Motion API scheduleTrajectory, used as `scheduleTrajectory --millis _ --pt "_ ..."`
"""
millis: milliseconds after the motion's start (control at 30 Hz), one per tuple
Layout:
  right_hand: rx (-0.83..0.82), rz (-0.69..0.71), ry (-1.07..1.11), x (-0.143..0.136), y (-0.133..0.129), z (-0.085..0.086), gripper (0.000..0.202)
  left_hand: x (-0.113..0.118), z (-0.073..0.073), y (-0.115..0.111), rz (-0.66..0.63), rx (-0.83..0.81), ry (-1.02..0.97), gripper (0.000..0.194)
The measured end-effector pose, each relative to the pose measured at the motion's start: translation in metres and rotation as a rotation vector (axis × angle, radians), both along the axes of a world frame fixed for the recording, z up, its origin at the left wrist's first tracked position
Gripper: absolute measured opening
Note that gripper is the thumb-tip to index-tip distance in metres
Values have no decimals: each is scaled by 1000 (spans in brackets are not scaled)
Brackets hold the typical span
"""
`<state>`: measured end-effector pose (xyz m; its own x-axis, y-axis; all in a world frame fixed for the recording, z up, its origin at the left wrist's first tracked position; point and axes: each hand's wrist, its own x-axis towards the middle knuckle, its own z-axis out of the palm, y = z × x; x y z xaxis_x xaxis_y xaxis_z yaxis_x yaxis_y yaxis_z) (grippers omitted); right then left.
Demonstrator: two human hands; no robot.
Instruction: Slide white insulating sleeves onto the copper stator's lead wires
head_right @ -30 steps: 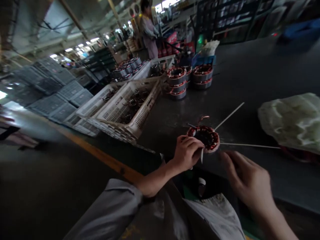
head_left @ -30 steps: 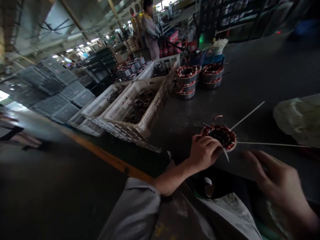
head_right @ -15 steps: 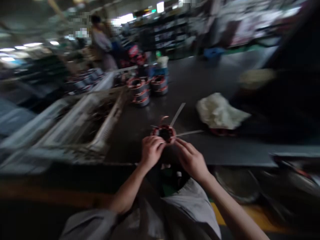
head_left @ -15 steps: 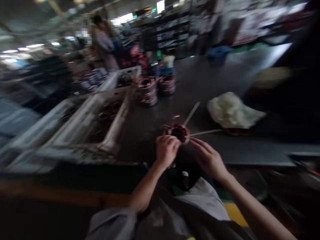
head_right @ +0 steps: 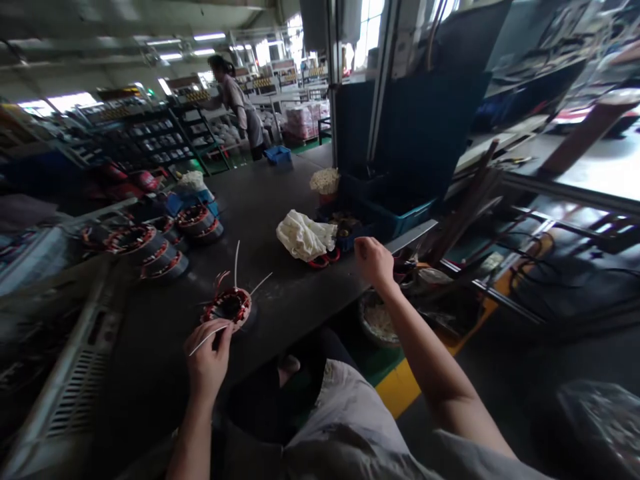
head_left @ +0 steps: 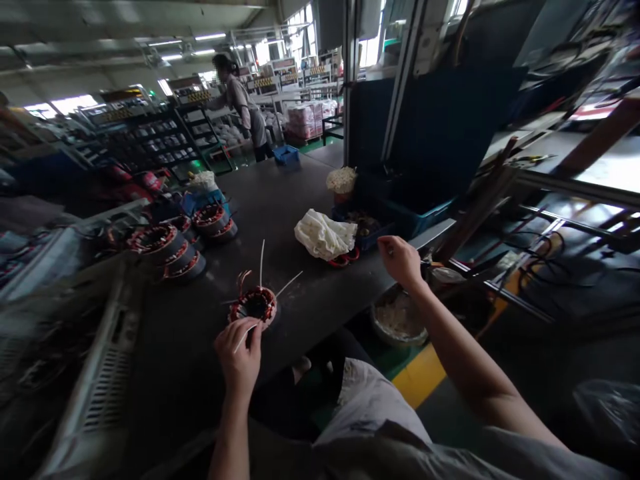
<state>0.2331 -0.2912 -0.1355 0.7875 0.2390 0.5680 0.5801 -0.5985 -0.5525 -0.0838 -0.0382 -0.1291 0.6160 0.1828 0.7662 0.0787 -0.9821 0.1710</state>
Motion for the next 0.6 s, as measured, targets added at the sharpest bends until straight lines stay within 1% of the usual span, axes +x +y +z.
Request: scheduleTrajectory --millis 67,133,233,300,400,500,600 --pt "-62 -62 14 7 5 6 23 1 -1 0 2 -11 -4 15" --pt "-152 -76 51 5 12 10 22 1 -1 -1 12 -23 -9 16" --pt "-334 8 128 -8 28 9 23 0 -2 -4 35 -51 -2 16" --pt "-465 64 176 -17 43 7 28 0 -2 -6 50 -76 2 16" --pt "-616 59 229 -23 67 3 38 -1 -2 -8 63 -106 5 19" --pt "-663 48 248 -23 81 3 38 -3 -2 -9 76 -120 11 19" --pt "-659 43 254 -26 78 8 33 -5 -2 -10 90 -128 14 21"
